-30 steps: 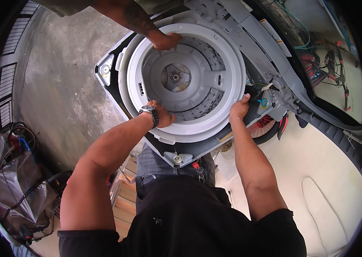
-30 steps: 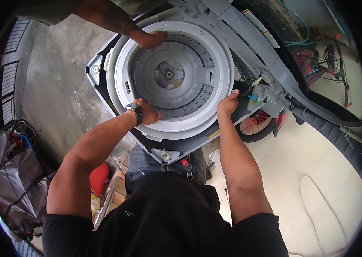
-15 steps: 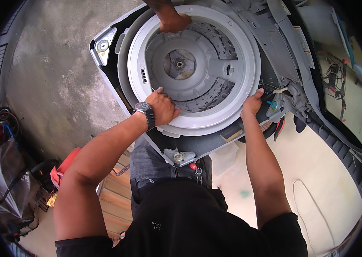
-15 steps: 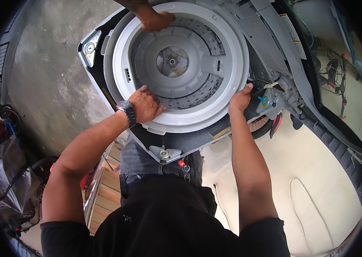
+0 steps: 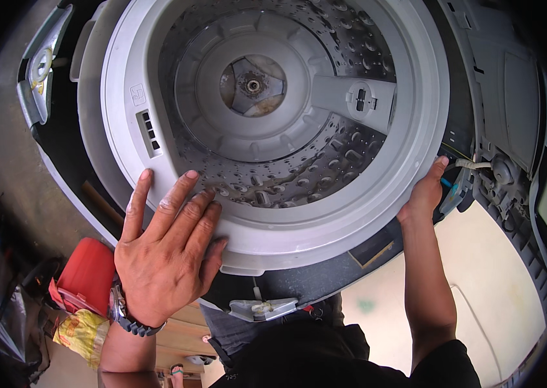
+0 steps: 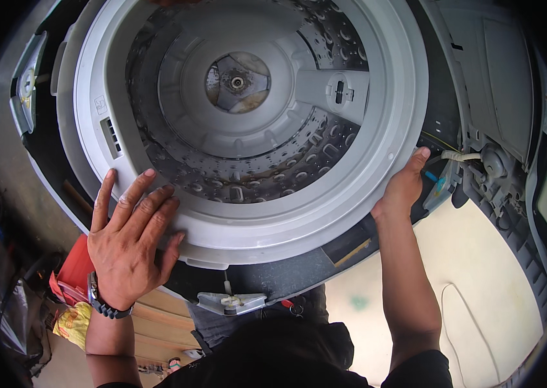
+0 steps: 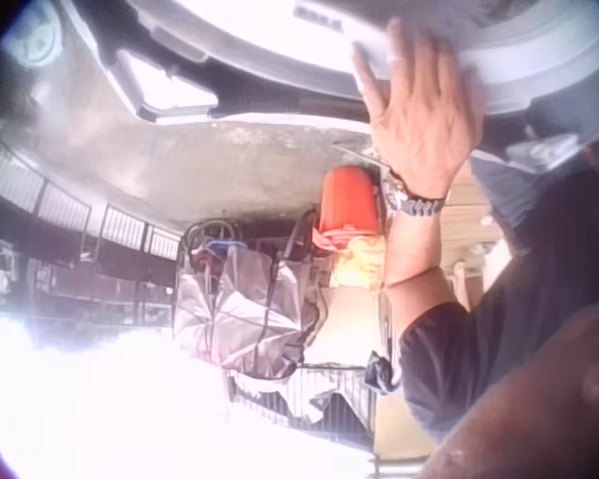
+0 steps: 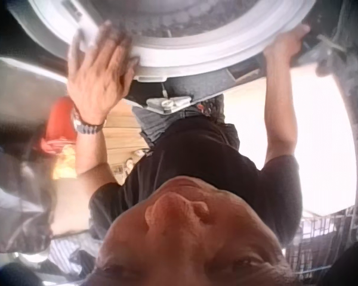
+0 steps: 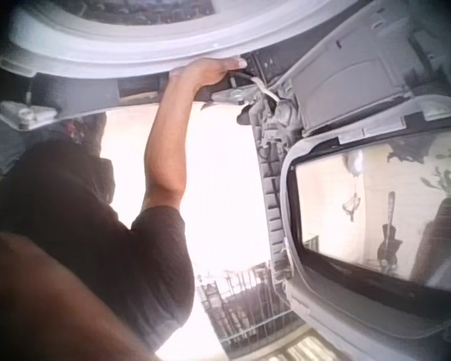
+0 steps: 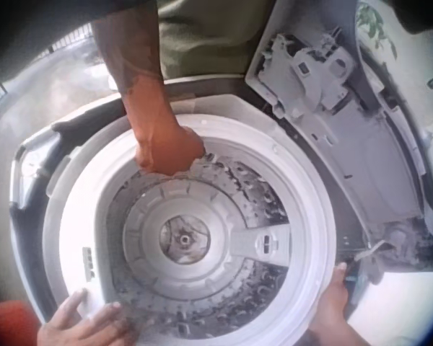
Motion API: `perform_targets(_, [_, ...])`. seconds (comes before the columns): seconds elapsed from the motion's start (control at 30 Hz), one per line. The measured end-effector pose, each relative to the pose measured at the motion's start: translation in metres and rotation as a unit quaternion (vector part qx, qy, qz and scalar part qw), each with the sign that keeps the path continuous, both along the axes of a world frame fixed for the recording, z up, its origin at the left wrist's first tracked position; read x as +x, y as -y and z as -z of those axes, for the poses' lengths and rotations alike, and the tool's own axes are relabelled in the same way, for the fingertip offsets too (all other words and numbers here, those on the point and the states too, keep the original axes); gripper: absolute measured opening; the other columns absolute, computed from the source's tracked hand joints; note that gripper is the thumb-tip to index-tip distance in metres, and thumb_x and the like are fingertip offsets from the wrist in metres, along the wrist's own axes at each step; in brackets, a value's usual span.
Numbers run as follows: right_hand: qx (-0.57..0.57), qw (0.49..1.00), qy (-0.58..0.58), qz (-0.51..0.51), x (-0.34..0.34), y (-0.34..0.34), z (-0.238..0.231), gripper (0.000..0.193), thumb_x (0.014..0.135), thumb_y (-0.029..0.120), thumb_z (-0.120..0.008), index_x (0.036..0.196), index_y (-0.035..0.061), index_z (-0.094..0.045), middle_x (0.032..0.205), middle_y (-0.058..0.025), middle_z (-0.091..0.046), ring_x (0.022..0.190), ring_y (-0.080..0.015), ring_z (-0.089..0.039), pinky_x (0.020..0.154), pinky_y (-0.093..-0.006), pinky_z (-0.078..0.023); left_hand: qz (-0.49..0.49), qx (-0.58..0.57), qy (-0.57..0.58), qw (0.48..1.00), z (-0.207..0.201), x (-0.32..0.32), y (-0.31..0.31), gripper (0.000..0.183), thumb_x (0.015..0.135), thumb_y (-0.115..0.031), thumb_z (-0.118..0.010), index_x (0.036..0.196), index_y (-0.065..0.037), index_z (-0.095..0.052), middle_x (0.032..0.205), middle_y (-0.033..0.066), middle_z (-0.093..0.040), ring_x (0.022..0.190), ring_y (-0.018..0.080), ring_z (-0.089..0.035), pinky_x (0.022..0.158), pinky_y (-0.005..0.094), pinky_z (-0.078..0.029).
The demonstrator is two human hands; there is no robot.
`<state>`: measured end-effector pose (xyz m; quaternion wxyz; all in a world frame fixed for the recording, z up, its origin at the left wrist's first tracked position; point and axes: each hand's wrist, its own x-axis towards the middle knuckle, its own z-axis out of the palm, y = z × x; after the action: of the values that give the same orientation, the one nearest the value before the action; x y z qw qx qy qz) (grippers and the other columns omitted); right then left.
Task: The person disassembles the inner components of a washing machine by hand and with a screwdriver, removes the agitator plate, and uses a metal rod to pry or leverage internal components while another person assists.
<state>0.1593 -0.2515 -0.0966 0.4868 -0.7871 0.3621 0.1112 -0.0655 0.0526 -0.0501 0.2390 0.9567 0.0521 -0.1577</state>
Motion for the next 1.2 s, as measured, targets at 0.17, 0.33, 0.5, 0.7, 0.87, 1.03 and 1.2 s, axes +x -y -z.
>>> perform_targets(0.17, [-0.019,1.0,0.002,-0.013,0.001,-0.001,0.0,0.078,0.105,0.065,-0.038,0.148,0.0006,-0.046,0.143,-0.0154,-0.057,0.127,-0.0308,-0.059,0.106,-0.042,-0.05,-0.019,0.007,-0.025,0.999,-0.001,0.004,0.002,0.034,0.083,-0.027,-0.07,0.112,-0.01,-0.075,0.122,0.0017,-0.071,0.137,0.0205,-0.054,0.124,0.0597,-0.027])
perform_targets(0.33, [0.009,1.0,0.009,-0.011,0.0,0.002,0.0,0.075,0.106,0.063,-0.038,0.146,0.0002,-0.048,0.14,-0.015,-0.058,0.126,-0.0305,-0.06,0.105,-0.0425,-0.051,-0.023,0.013,-0.03,0.999,-0.001,0.003,0.002,0.032,0.082,-0.027,-0.072,0.108,-0.01,-0.076,0.121,0.001,-0.071,0.136,0.0201,-0.056,0.123,0.0587,-0.028])
perform_targets(0.5, [0.033,0.998,0.045,-0.023,0.004,0.015,0.001,0.064,0.109,0.053,-0.042,0.146,0.0016,-0.048,0.143,-0.0142,-0.057,0.129,-0.0296,-0.057,0.109,-0.042,-0.046,-0.087,0.007,0.019,0.996,-0.002,0.0,0.002,0.038,0.078,-0.022,-0.077,0.113,-0.008,-0.074,0.139,0.0087,-0.062,0.14,0.0321,-0.05,0.122,0.0563,-0.03])
perform_targets(0.7, [-0.284,0.711,0.357,-0.535,-0.039,-0.037,-0.037,0.037,0.105,0.022,-0.057,0.136,0.0015,-0.055,0.131,-0.02,-0.057,0.121,-0.0349,-0.057,0.101,-0.042,-0.046,-0.294,-0.074,0.144,0.942,-0.005,0.017,-0.004,0.073,0.094,-0.023,-0.069,0.154,0.001,-0.035,0.159,0.0315,-0.032,0.151,0.0465,-0.027,0.122,0.0554,-0.025])
perform_targets(0.87, [-0.06,0.66,-0.084,-0.744,-0.101,-0.121,-0.03,0.053,0.108,0.045,-0.042,0.128,0.0018,-0.065,0.123,-0.0205,-0.065,0.121,-0.0385,-0.06,0.105,-0.0467,-0.047,-0.481,-0.1,0.153,0.857,0.013,0.058,-0.023,0.074,0.1,-0.032,-0.062,0.153,0.01,-0.031,0.155,0.034,-0.036,0.146,0.0473,-0.034,0.121,0.0495,-0.028])
perform_targets(1.03, [-0.084,0.597,-0.255,-0.756,-0.11,-0.141,-0.017,0.072,0.108,0.056,-0.024,0.126,0.0023,-0.068,0.133,-0.0231,-0.064,0.129,-0.0406,-0.057,0.111,-0.0492,-0.042,-0.506,0.033,0.118,0.854,0.035,0.063,-0.056,0.066,0.101,-0.036,-0.056,0.144,0.011,-0.041,0.126,0.0322,-0.056,0.117,0.0467,-0.051,0.104,0.0539,-0.039])
perform_targets(1.2, [-0.114,0.59,-0.305,-0.739,-0.117,-0.159,-0.004,0.072,0.107,0.054,-0.022,0.128,0.0021,-0.068,0.139,-0.0243,-0.061,0.134,-0.0412,-0.054,0.116,-0.0483,-0.038,-0.529,0.066,0.118,0.838,0.043,0.075,-0.055,0.054,0.101,-0.042,-0.055,0.129,0.005,-0.05,0.119,0.0289,-0.061,0.112,0.0451,-0.055,0.099,0.0542,-0.041])
